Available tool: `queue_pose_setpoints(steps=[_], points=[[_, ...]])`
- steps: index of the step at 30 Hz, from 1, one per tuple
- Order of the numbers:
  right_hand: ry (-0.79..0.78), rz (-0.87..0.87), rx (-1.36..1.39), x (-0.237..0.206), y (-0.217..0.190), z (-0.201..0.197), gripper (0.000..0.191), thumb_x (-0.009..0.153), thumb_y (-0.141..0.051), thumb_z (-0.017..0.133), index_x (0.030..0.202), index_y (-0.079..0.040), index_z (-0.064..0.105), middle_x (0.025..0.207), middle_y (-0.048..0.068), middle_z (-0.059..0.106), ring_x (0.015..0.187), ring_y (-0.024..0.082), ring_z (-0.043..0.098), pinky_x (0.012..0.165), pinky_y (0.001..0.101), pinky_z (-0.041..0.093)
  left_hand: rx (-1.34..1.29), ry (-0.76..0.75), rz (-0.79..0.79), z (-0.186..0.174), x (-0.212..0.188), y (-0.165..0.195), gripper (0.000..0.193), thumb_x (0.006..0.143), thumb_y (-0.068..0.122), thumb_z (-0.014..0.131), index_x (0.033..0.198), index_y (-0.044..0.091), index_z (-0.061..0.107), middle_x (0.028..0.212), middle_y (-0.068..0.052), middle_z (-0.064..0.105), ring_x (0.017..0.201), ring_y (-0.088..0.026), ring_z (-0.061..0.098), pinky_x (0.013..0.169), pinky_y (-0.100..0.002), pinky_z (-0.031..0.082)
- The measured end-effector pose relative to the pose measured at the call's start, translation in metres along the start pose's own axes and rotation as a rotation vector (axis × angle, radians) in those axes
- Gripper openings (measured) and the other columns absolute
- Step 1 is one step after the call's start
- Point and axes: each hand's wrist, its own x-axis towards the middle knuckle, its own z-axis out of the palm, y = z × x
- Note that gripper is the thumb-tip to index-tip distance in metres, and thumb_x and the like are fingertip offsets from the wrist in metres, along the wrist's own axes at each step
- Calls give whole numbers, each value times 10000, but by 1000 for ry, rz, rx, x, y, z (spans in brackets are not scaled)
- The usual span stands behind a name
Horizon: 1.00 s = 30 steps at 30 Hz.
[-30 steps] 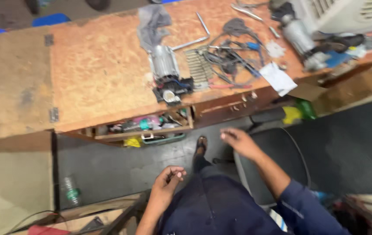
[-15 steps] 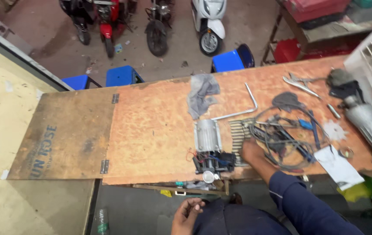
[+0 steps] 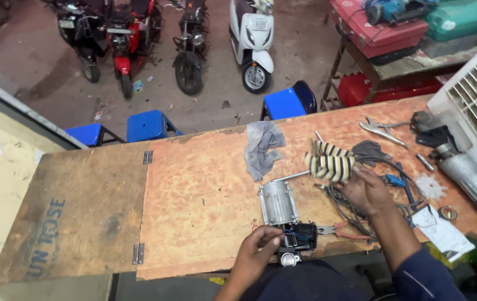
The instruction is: The person uses an adjustable wrench to loosen and remove a component from a blue electric machine on a cluttered workbench, then turns the machine over and separates its black handle and housing parts by hand. They later pick up a screwdriver, walk to another table, pour water from a plastic bottle, and wipe their hands with a cloth.
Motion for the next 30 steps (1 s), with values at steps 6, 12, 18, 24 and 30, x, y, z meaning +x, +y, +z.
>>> queue_pose_setpoints(steps=[6,12,18,24,30], points=[[69,100,-890,-55,44,24,714,692,-82,777,1382,-123,596,1151,110,727,922,187,682,822,388,562,-273,-187,40,13,42,10,380,969,286,639,1291,86,611,1094,1,664,1022,-71,605,931,-247,486],[-173,-151,-1481,-99,61,35,236,893,-203,749,1026,-9,756,970,66,665,961,197,667,864,341,522,-345,-166,-131,53,67,-38,268,1001,264,610,1182,71,649,991,11,649,893,-82,571,832,-266,483],[26,-357,-1521,-126,38,5,286,905,-160,689,1105,42,722,1054,129,613,1037,263,604,906,375,447,60,-3,98,81,83,-55,362,1109,280,546,1037,-50,676,1022,-153,622,940,-198,570,864,-342,476],[235,-125,-1188,-132,5,-70,286,954,-159,622,1166,22,687,1162,79,718,1053,163,668,886,306,523,449,366,485,143,84,3,590,923,223,718,1355,-33,408,1493,-290,387,1396,-381,404,1151,-468,322],[-3,-9,-1067,-137,-82,-126,295,933,-116,660,1213,-23,675,1115,86,724,1015,151,661,862,306,547,302,-163,407,226,108,35,861,786,225,865,1460,19,371,1504,-204,391,1387,-290,456,1031,-420,508]])
